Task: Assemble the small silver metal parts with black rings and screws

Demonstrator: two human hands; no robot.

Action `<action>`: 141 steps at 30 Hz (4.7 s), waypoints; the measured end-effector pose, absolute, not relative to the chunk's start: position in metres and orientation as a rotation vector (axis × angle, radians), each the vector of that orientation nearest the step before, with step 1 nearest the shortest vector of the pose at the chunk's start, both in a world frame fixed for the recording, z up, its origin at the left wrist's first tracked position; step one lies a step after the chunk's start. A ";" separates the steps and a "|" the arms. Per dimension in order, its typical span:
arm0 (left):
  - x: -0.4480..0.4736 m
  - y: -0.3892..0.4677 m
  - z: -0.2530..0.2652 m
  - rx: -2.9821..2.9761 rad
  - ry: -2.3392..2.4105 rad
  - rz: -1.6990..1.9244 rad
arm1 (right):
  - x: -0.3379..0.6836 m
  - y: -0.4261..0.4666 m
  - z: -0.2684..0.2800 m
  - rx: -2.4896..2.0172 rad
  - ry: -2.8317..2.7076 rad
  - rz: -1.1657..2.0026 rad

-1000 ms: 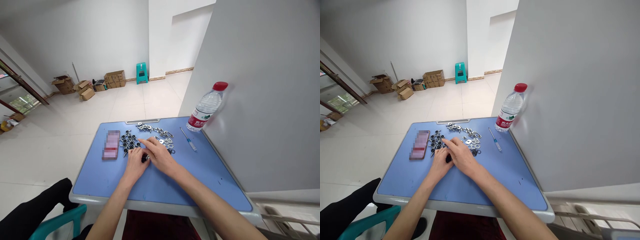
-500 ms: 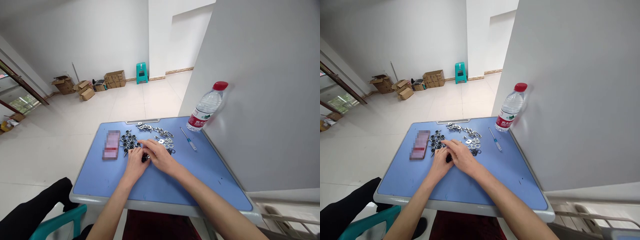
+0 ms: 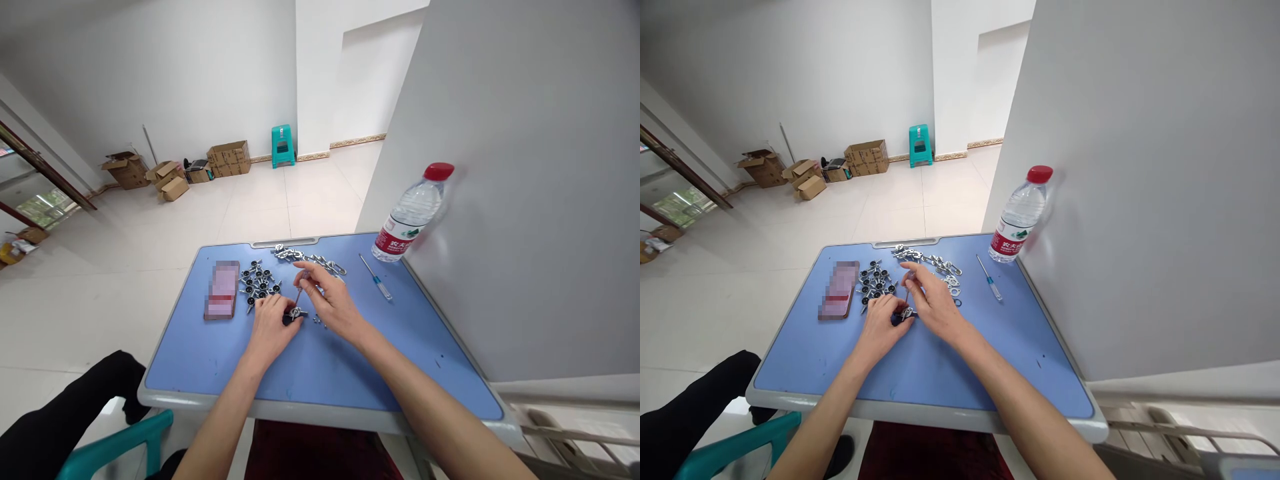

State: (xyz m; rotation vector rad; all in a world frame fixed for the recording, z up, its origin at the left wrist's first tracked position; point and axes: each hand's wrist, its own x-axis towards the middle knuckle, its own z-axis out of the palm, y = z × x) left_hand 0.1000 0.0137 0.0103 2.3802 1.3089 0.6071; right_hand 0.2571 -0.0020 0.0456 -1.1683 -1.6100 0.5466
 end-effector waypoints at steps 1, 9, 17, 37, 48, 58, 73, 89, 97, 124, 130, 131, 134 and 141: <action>0.100 0.013 0.011 2.375 1.311 0.612 | 0.260 -0.002 0.047 -1.195 -1.597 0.518; 0.100 0.012 0.013 2.360 1.312 0.629 | 0.278 0.003 0.053 -1.536 -2.069 0.489; 0.101 0.012 0.012 2.391 1.316 0.624 | 0.268 0.004 0.048 -1.697 -2.389 0.465; 0.099 0.014 0.014 2.372 1.322 0.593 | 0.291 0.007 0.058 -1.876 -2.344 0.531; 0.099 0.013 0.015 2.341 1.322 0.576 | 0.289 0.007 0.056 -1.827 -2.292 0.532; 0.105 0.013 0.007 2.332 1.366 0.617 | 0.239 -0.004 0.048 -1.792 -2.393 0.284; 0.106 0.012 0.012 2.372 1.354 0.589 | 0.231 -0.001 0.058 -1.977 -2.353 0.414; 0.092 0.014 0.022 2.328 1.251 0.676 | 0.263 0.003 0.051 -1.788 -2.306 0.580; 0.092 0.018 0.016 2.292 1.270 0.615 | 0.260 0.003 0.050 -1.795 -2.383 0.503; 0.091 0.019 0.014 2.232 1.249 0.610 | 0.259 0.002 0.048 -1.771 -2.332 0.557; 0.090 0.020 0.011 2.196 1.288 0.659 | 0.256 0.002 0.047 -1.768 -2.337 0.566; 0.089 0.020 0.011 2.204 1.284 0.661 | 0.255 0.002 0.048 -1.762 -2.335 0.565; 0.089 0.020 0.012 2.242 1.278 0.639 | 0.254 0.000 0.049 -1.739 -2.304 0.571; 0.088 0.020 0.014 2.273 1.272 0.654 | 0.251 -0.006 0.052 -1.760 -2.272 0.576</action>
